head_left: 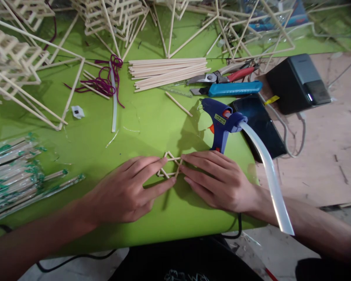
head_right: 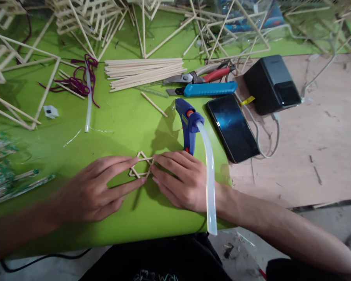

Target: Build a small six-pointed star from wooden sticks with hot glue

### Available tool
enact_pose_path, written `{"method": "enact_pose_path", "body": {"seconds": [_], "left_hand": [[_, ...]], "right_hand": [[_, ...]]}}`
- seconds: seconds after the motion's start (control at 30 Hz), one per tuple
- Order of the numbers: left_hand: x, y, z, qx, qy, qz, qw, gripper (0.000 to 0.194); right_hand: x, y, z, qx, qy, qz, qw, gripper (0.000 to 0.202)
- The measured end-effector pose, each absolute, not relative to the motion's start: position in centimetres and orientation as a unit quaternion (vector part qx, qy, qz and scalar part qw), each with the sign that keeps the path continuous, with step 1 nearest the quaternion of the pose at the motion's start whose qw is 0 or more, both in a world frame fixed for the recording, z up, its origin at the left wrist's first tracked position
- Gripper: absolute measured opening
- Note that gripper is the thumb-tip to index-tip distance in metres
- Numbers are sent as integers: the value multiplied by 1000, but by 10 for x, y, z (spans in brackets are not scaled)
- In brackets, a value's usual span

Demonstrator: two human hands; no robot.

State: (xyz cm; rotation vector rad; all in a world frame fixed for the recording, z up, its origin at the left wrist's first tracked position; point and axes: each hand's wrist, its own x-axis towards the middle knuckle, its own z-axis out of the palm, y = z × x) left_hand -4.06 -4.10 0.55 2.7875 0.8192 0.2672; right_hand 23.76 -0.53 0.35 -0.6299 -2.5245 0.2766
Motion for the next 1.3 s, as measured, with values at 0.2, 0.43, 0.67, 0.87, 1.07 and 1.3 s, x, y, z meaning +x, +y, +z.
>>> {"method": "enact_pose_path", "body": {"seconds": [0.2,0.43,0.67,0.87,1.07,1.3], "left_hand": [[-41,-41,7,949,278,93,116,55],[-40,-40,6,948,281,94,119,55],[-40,-40,4,948,280,98,114,55],[-40,-40,5,952,272,96,102,57],[-40,-40,5,949,278,98,108,55],[-40,-39,5,950,274,94,112,53]], "right_hand": [[237,-5,3,-235,-932,97,259,25],[238,-5,4,-234,-932,95,258,27],[237,-5,4,-238,-932,95,256,26],[238,-5,4,-237,-931,107,256,26],[237,-4,3,-236,-931,102,260,26],[237,-4,1,-232,-931,107,261,29]]}}
